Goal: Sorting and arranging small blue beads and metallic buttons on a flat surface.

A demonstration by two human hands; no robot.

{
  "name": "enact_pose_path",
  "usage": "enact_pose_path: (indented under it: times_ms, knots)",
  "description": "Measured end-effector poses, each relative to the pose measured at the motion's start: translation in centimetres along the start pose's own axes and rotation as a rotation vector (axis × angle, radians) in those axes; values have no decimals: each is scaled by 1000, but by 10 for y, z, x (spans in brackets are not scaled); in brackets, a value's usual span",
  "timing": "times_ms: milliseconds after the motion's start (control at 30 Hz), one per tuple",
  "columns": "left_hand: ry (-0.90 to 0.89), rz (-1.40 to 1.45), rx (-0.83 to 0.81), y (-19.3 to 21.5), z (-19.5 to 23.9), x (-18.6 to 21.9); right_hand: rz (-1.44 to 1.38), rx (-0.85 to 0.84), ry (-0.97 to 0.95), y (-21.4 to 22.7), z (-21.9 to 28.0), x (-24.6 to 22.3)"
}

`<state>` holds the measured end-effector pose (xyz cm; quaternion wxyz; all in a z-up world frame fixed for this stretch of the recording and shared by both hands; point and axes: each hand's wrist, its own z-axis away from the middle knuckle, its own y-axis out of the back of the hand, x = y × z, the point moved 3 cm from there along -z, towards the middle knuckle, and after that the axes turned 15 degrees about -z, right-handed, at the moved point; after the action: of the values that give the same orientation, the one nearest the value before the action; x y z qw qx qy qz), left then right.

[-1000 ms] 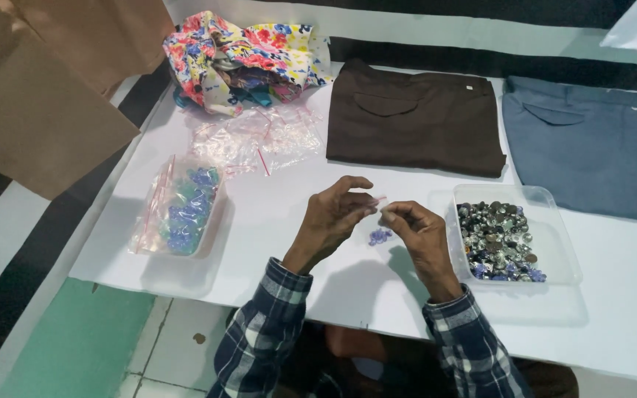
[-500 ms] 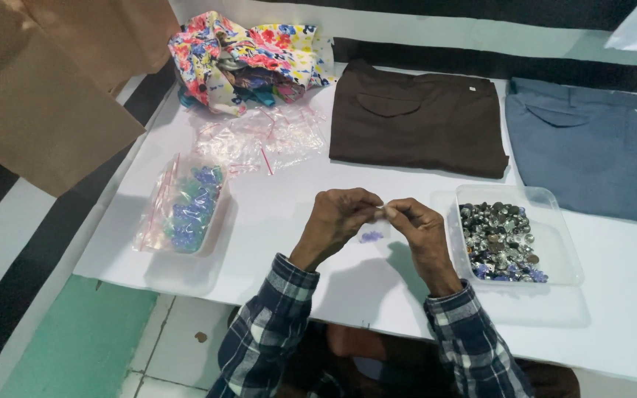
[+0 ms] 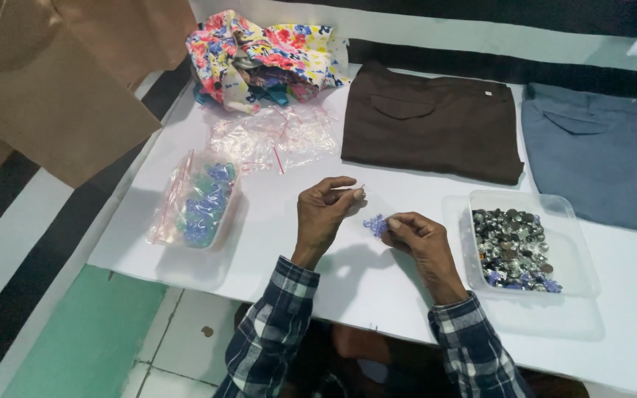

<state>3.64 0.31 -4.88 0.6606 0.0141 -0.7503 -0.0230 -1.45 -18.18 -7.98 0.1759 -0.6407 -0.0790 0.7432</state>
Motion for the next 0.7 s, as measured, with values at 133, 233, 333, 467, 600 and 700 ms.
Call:
enact_pose_path:
  times_ms: [133,233,333,467,600,700]
  knots:
    - [19,-31,53,6,1,-13,-53,5,-16,-5,-3,12]
    - [32,-72,116,19,6,-17,-120,-12,8,-20,-1,14]
    - [40,-161,182,38,11,-8,-42,-37,18,-42,1,8]
    - [-18,-249,309,82,14,16,49,-128,38,-93,-2,0]
    - [-56,-430,503,144,5,26,79,-261,83,-151,-28,10]
    - [-36,-607,610,197,-14,14,44,-379,102,-190,-68,33]
